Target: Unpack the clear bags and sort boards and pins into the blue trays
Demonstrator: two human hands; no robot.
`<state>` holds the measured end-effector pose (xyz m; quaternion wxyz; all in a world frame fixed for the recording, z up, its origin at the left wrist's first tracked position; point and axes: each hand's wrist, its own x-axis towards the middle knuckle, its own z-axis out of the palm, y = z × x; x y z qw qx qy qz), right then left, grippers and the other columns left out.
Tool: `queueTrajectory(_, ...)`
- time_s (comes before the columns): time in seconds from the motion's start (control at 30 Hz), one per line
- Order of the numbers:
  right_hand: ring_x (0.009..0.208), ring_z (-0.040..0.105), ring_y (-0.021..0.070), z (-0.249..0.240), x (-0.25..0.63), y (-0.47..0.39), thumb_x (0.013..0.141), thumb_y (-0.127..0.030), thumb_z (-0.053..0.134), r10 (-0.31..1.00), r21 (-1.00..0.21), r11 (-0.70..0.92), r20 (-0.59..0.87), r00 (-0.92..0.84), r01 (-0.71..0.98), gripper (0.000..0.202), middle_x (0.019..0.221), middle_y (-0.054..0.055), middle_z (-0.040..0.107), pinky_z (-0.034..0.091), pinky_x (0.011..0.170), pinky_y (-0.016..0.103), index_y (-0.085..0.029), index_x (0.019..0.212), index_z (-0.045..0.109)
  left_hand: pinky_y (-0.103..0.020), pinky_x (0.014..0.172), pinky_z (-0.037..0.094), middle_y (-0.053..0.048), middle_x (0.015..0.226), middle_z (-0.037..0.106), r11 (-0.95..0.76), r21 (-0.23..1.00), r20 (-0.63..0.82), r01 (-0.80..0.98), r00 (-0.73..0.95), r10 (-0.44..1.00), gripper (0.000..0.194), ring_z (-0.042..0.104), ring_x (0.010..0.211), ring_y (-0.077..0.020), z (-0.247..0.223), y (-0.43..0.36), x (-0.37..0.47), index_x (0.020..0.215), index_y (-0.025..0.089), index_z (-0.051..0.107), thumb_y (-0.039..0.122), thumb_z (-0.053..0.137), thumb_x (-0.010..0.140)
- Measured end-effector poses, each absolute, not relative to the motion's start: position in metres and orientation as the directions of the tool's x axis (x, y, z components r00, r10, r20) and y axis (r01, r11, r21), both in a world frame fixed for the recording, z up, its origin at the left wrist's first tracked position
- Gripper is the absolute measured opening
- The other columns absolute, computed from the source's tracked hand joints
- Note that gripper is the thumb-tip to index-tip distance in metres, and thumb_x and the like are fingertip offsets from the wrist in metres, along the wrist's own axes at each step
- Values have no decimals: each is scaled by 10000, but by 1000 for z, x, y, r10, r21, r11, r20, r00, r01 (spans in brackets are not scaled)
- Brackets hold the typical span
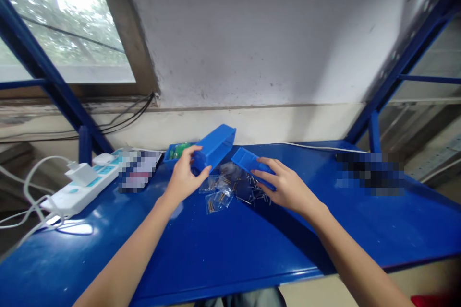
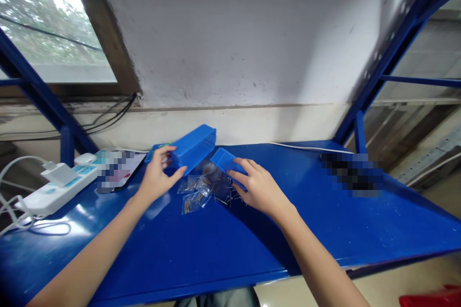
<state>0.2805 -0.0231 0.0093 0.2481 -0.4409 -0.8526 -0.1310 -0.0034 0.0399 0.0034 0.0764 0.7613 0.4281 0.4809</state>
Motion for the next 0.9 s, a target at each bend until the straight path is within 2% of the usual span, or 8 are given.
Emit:
queueTrajectory(0.13,1248,372,295,-9,291,-36,866,-174,490,641,36,586,591,-490,810,326,1316,118,425,421,976,499,-251,1165,594,-362,898,448,-75,1137,540,-674,562,613,479,307,729,451,570,988,-198,-2,68,16,1140,207,443,201,608,720)
queueTrajectory(0.27,1306,316,298,-24,306,-42,809,-86,493,697,-143,527,636,-330,838,539,1420,128,257,416,991,484,-259,1316,434,-322,852,465,-48,1103,556,-619,708,537,339,311,784,470,574,957,-185,-7,105,40,1096,218,473,135,626,660)
queueTrajectory(0.4,1231,439,270,-33,320,-33,724,-62,487,769,-358,402,632,-99,843,732,1316,126,433,422,987,458,-235,1396,256,-344,829,483,-90,1140,528,-535,782,503,320,182,845,502,581,996,-198,-14,136,58,1215,221,366,128,528,749)
queueTrajectory(0.53,1054,566,251,-37,330,-19,650,-42,434,710,-436,292,695,112,851,609,1133,99,574,475,890,407,-199,1239,436,-489,986,355,-167,1233,423,-485,785,525,386,1,851,498,438,1197,-280,-16,139,68,1270,175,305,174,495,810)
queueTrajectory(0.63,943,582,244,-40,335,-12,590,-48,427,602,-409,259,777,185,875,512,991,85,585,482,827,385,-181,1077,512,-495,1074,231,-167,1277,358,-552,699,624,454,-10,782,464,295,1289,-292,-16,115,78,1219,155,370,167,541,787)
queueTrajectory(0.77,910,559,235,-42,340,-3,578,-81,461,541,-329,312,833,118,891,446,950,79,556,467,816,374,-183,1010,509,-489,1029,320,-141,1240,412,-778,340,763,528,329,556,360,380,1219,-277,-21,74,95,1172,168,438,174,513,820)
queueTrajectory(0.83,928,554,232,-40,344,6,582,-89,471,536,-420,283,814,221,862,451,977,78,558,465,812,360,-181,1023,500,-457,973,388,-98,1128,504,-810,270,685,520,488,541,266,479,1109,-252,-22,65,100,1098,192,501,180,500,832)
queueTrajectory(0.9,935,555,215,-34,354,20,606,-98,493,527,-642,164,699,483,749,482,1007,69,564,464,803,329,-179,1080,471,-430,918,430,-67,1015,556,-791,257,610,555,542,578,166,540,991,-231,-20,66,98,997,199,551,194,486,845)
